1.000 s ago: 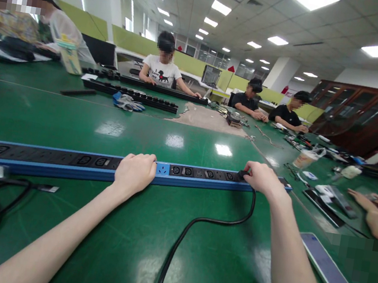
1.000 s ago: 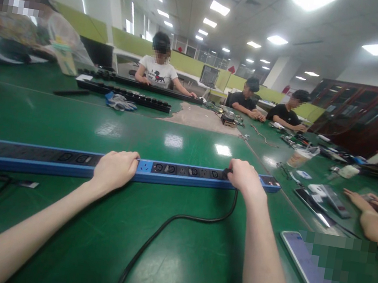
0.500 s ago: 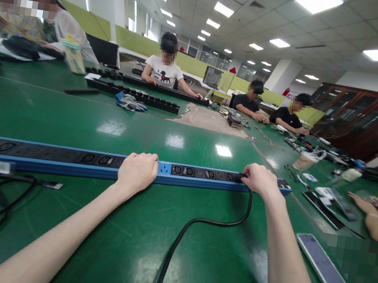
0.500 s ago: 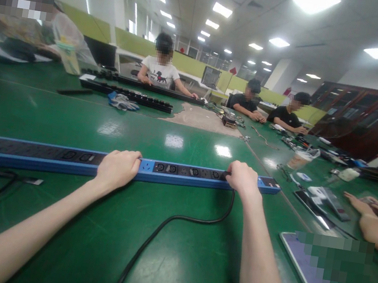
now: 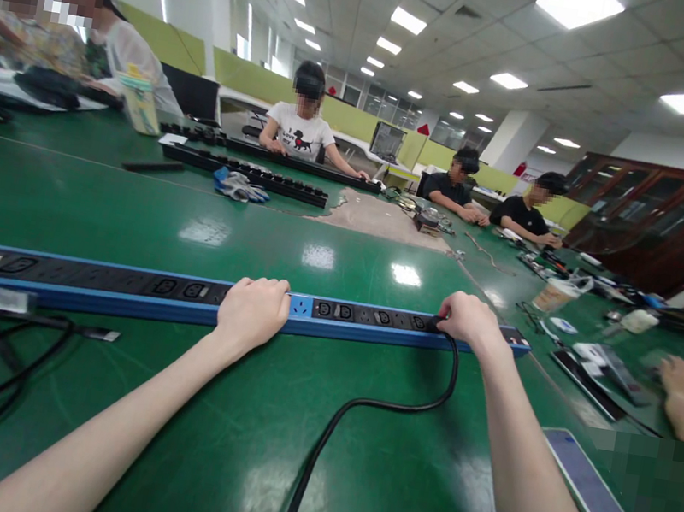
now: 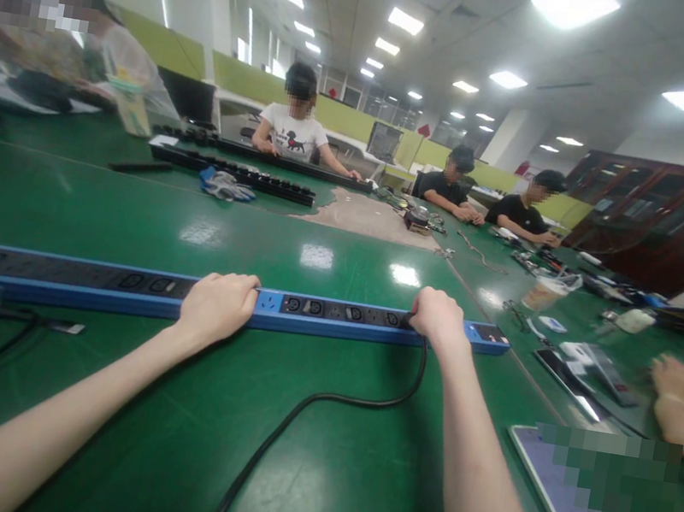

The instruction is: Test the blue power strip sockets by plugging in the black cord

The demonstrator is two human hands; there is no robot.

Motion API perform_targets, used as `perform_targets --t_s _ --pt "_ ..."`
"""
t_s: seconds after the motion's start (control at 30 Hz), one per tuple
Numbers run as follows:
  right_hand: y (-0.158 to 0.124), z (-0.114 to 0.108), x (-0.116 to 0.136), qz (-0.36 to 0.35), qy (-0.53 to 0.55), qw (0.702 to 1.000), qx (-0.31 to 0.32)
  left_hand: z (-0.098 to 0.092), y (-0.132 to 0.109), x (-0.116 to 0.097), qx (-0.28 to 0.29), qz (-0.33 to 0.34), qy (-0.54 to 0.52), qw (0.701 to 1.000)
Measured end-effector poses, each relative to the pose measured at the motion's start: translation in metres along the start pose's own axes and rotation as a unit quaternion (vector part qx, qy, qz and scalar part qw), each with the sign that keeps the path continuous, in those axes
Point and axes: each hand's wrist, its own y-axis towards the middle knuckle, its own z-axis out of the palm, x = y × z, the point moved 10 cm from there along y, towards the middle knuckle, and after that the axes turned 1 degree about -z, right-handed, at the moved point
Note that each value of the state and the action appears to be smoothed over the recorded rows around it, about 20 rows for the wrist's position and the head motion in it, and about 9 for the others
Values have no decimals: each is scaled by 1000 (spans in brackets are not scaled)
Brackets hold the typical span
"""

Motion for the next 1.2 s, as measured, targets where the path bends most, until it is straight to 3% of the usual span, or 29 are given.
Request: perform_targets --t_s 0.13,0.37,0.53,0.73,0.93,1.2 --pt "12 8 -3 -6 37 997 69 1 0 0 5 0 -4 1000" --pt "3 -1 -2 13 32 999 11 -1 -1 1 8 -13 -10 1000" --pt "8 11 -2 26 82 989 117 -2 -1 1 8 -7 -15 1000" --pt "1 -8 1 27 30 999 8 -6 -2 1 -4 -8 -20 1000" --pt "11 0 2 39 37 995 81 -6 -2 3 5 -9 -22 1000" --pt "0 15 -18 21 82 996 26 -6 -2 4 -5 -1 -26 1000"
